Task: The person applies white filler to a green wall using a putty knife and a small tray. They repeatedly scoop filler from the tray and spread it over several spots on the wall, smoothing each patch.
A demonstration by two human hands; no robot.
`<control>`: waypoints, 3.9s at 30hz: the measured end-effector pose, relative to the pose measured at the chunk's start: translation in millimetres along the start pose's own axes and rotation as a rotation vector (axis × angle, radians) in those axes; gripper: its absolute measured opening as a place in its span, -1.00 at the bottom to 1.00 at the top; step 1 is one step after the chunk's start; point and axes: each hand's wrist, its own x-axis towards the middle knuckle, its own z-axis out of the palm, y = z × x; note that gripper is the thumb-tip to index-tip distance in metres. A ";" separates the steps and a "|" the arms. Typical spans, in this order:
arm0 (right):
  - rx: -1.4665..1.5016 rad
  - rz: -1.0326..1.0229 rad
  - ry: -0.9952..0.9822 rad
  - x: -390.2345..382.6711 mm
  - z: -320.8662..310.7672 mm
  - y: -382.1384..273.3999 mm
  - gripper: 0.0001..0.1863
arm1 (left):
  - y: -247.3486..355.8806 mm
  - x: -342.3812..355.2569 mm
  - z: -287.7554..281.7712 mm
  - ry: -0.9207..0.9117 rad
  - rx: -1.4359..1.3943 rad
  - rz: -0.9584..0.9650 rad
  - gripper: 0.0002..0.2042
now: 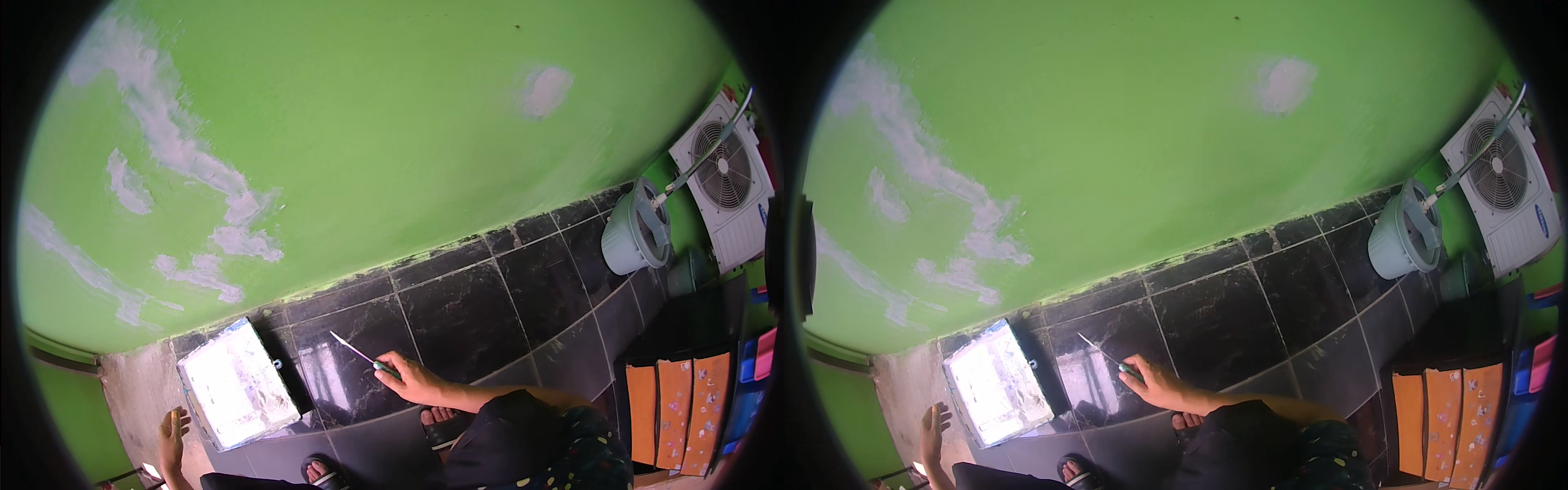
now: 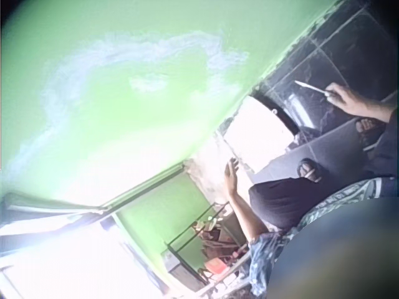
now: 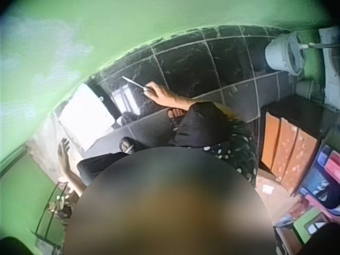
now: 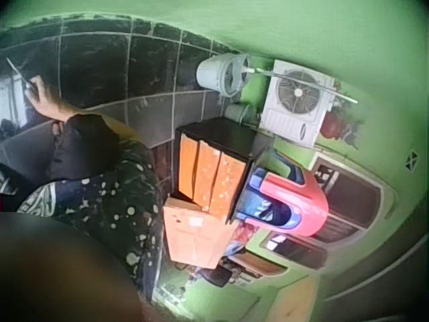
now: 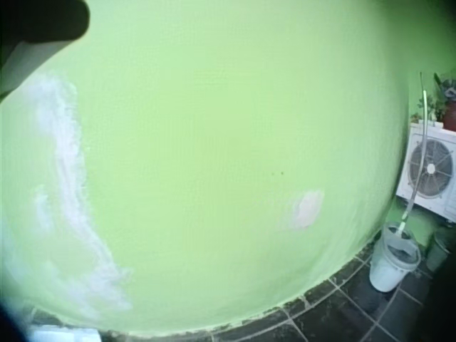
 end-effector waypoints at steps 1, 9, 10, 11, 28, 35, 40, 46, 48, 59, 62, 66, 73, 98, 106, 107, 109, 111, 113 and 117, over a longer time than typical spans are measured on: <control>-0.006 0.052 -0.057 1.0 -0.1 -1.4 -0.51 | -56.5 11.3 -11.3 0.168 0.057 -0.066 -0.36; -0.323 0.161 -0.087 -1.8 -4.1 -16.1 -0.56 | -273.3 69.9 -74.0 0.519 0.038 -0.218 -0.21; -0.334 0.148 -0.099 4.3 -1.6 -19.3 -0.55 | -287.8 72.9 -89.7 0.518 -0.019 -0.195 -0.24; -0.374 0.150 -0.096 3.6 -6.9 -17.5 -0.55 | -284.8 87.4 -79.9 0.435 -0.062 -0.240 -0.20; -0.841 0.009 -0.487 106.0 6.6 -160.3 -0.63 | -231.9 158.6 19.0 0.122 -0.377 -0.190 -0.09; -0.609 -0.149 -0.409 154.6 128.0 -101.7 -0.55 | -190.6 150.5 25.5 0.179 -0.323 -0.216 0.07; -0.540 -0.184 -0.314 159.0 186.7 -64.1 -0.49 | -183.4 148.7 22.7 0.024 -0.547 -0.296 0.11; -0.481 0.082 -0.290 155.7 195.6 -68.1 -0.44 | -172.1 151.7 20.4 -0.165 -0.576 -0.312 0.15; -0.511 0.072 -0.297 150.5 190.3 -75.5 -0.48 | -169.2 153.4 25.5 -0.237 -0.649 -0.298 0.13; -0.662 0.254 -0.191 129.9 187.1 -100.8 -0.49 | -160.2 171.2 6.5 -0.606 -0.758 -0.238 0.08; -0.843 0.171 -0.301 145.8 187.0 -143.7 -0.52 | -151.1 188.3 -17.4 -0.744 -0.549 -0.162 0.11; -0.992 0.235 -0.372 169.8 194.5 -212.5 -0.58 | -152.9 210.3 -18.9 -0.986 -0.628 -0.138 0.10; -1.027 0.393 -0.230 135.9 220.5 -285.9 -0.57 | -136.0 229.5 -22.5 -1.144 -0.709 -0.215 0.00; -0.879 0.352 0.102 -33.3 117.7 -246.5 -0.69 | 83.8 186.8 60.5 -0.920 -0.196 -0.158 -0.51; -0.920 0.556 0.057 -83.1 112.9 -246.3 -0.70 | 107.2 167.3 102.8 -0.877 -0.226 -0.196 -0.52; -0.898 0.575 0.016 -87.8 111.6 -249.4 -0.70 | 105.8 167.5 105.1 -0.873 -0.234 -0.197 -0.53; -0.879 0.586 0.078 -88.7 111.4 -257.0 -0.70 | 95.1 170.4 103.1 -0.872 -0.257 -0.224 -0.53; -0.878 0.584 0.080 -93.5 105.9 -254.6 -0.71 | 84.6 168.8 104.3 -0.877 -0.298 -0.258 -0.54; -0.891 0.586 0.035 -99.4 104.3 -246.6 -0.72 | 74.0 172.4 108.2 -0.881 -0.314 -0.289 -0.55; -0.707 0.631 0.057 -100.1 102.9 -258.0 -0.73 | 65.0 175.4 114.4 -0.867 -0.323 -0.267 -0.55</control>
